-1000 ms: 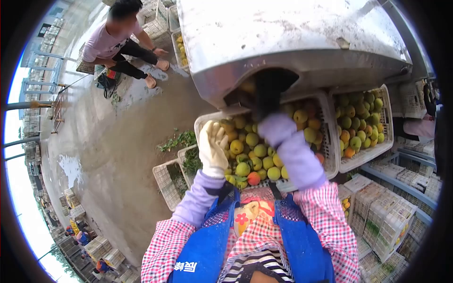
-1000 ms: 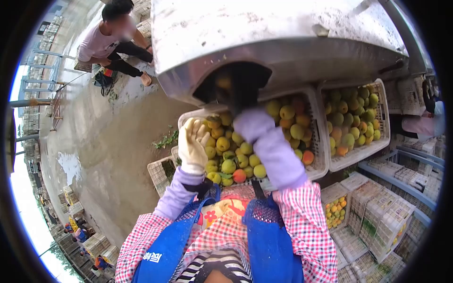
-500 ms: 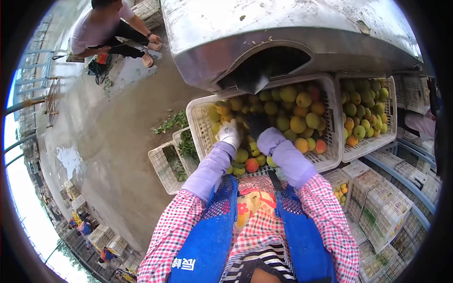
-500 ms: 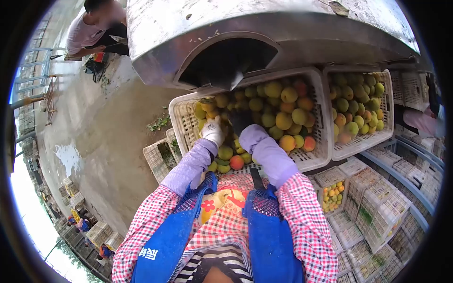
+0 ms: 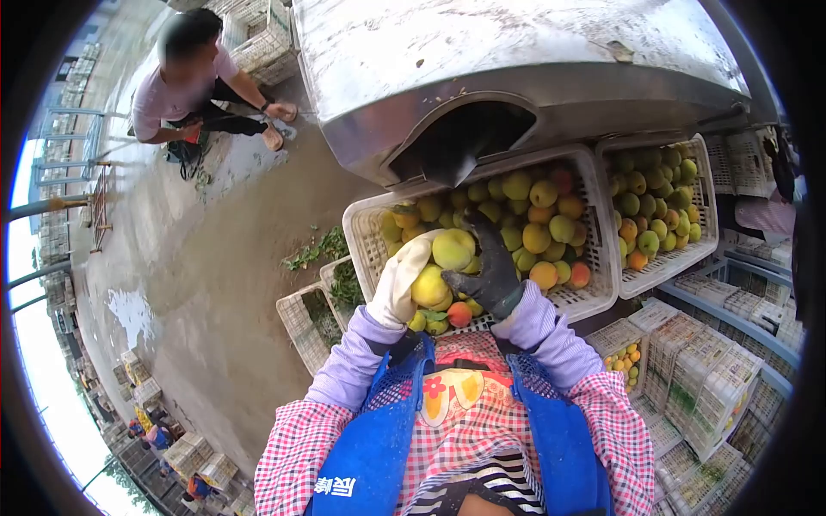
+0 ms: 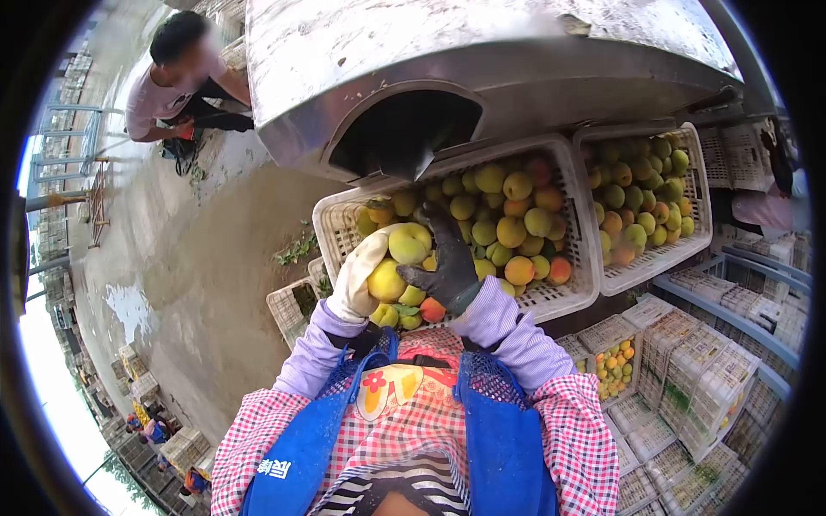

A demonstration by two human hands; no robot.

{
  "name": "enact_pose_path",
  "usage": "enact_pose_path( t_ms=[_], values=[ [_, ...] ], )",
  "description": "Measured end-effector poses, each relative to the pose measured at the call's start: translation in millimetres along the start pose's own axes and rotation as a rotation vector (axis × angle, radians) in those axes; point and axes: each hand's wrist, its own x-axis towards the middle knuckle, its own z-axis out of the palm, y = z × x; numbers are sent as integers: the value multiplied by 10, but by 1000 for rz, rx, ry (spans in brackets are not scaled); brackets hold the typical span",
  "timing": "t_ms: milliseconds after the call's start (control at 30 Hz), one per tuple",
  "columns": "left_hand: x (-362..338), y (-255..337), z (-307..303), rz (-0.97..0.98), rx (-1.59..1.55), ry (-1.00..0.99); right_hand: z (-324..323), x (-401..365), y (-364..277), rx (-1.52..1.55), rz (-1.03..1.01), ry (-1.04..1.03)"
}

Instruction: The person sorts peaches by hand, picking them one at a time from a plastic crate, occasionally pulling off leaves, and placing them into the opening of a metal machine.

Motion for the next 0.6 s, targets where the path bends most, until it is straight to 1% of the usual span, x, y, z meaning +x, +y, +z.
enact_pose_path(
  t_ms=[33,67,167,200,267,300,333,367,433,500,567,600],
  values=[
    [21,53,44,-27,-111,23,-1,21,-133,99,47,93],
    [42,106,75,-53,-223,47,-74,84,-277,-127,-29,94],
    [94,281,82,83,-236,140,-146,455,-483,-501,-488,261],
    [40,259,43,-28,-370,182,-167,606,-569,-755,-518,323],
    [-2,243,38,-138,-657,237,-96,923,-192,-865,-507,348],
    [-20,217,36,-198,-802,267,-68,1085,-143,-814,-436,316],
    [8,134,37,-183,-876,283,-33,1253,-160,-766,-364,287],
    [40,86,48,-193,-928,311,-13,1420,-209,-612,-231,216],
    [83,49,64,-223,-1026,363,10,1524,-405,-514,-78,146],
    [134,25,47,-199,-1115,356,-47,1583,-604,-645,-62,156],
    [199,17,39,-158,-1230,344,-131,1239,-773,-461,-277,202],
    [199,17,40,-81,-1178,322,-133,1000,-822,-363,-381,220]
  ],
)
